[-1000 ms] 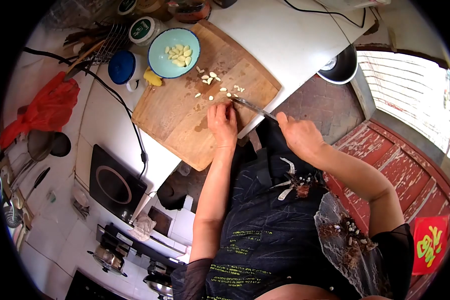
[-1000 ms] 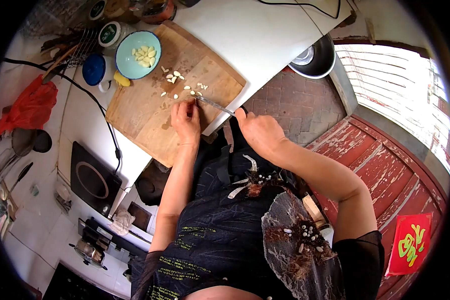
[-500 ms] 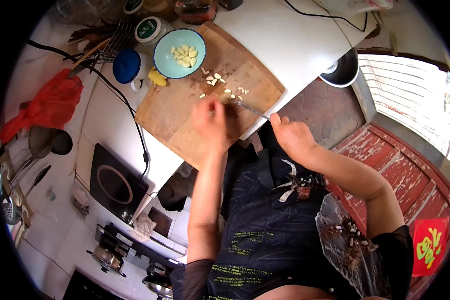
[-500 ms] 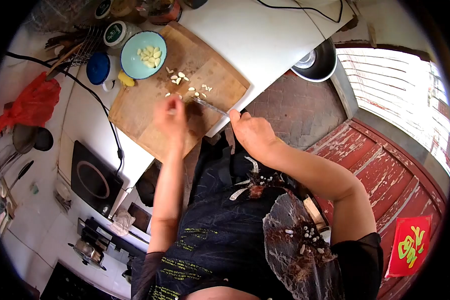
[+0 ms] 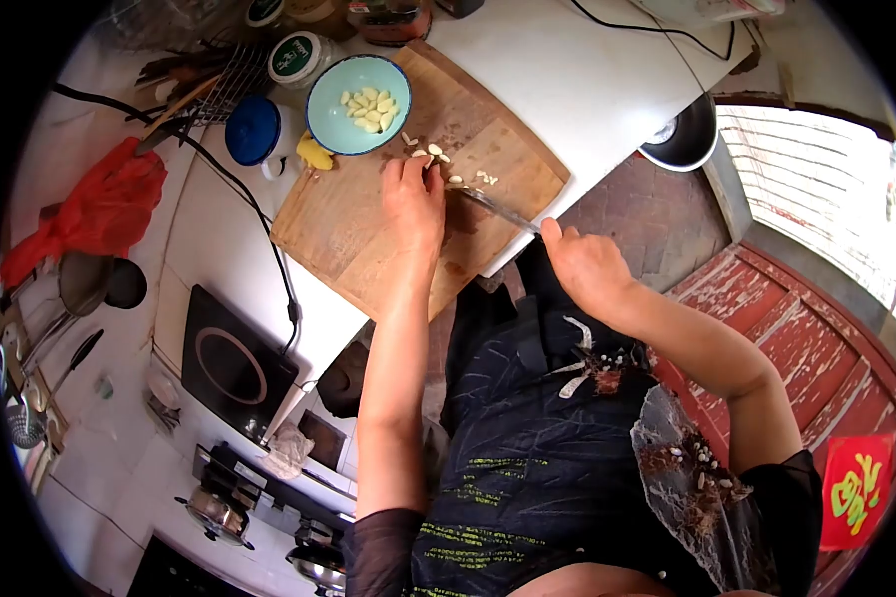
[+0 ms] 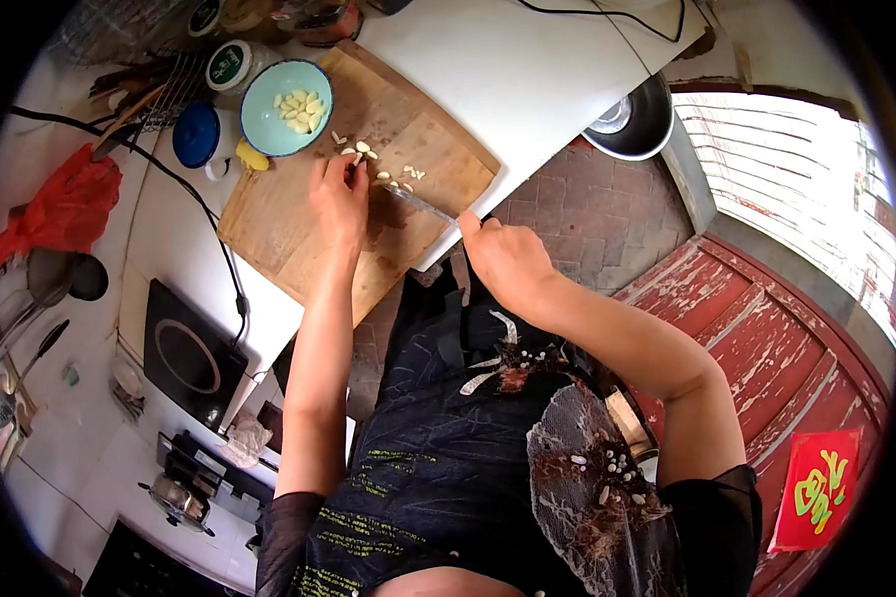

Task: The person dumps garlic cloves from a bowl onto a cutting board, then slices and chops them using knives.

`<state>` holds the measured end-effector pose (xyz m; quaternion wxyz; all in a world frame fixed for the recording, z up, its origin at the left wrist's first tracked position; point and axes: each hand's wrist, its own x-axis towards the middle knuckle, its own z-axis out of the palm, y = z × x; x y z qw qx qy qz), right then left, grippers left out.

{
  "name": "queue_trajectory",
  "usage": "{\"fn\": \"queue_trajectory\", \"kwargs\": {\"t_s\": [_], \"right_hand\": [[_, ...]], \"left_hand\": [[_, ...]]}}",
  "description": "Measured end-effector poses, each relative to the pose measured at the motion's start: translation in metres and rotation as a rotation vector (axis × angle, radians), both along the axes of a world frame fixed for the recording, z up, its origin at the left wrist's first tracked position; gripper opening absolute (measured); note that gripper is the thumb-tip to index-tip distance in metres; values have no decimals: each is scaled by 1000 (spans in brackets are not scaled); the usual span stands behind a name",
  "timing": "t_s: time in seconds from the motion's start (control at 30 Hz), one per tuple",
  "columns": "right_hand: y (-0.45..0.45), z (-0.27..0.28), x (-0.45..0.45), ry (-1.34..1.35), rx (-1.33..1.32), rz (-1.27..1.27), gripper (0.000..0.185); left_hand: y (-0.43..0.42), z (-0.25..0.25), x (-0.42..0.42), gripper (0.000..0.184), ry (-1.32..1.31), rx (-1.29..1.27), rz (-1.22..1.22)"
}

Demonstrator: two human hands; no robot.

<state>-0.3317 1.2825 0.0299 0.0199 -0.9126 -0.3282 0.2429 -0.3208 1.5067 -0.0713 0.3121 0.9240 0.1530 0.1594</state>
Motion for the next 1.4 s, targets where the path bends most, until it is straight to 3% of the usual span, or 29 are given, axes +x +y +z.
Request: {"fn": "queue_trajectory", "kwargs": {"t_s": [0.17, 0.53, 0.67, 1.4], "right_hand": [[-5, 4, 4, -18, -30, 0, 16], [-19, 2, 8, -73, -55, -11, 18], [-20, 6, 7, -97, -56, 17, 17], [-4, -8, -5, -49, -10, -35, 15]], "left_hand": [[-5, -6, 8, 9, 65, -6, 77], [-52, -3, -38, 8, 126, -354, 73], [-63, -6, -40, 5, 130, -417, 177], [-51, -7, -37, 10, 150, -203, 155]]}}
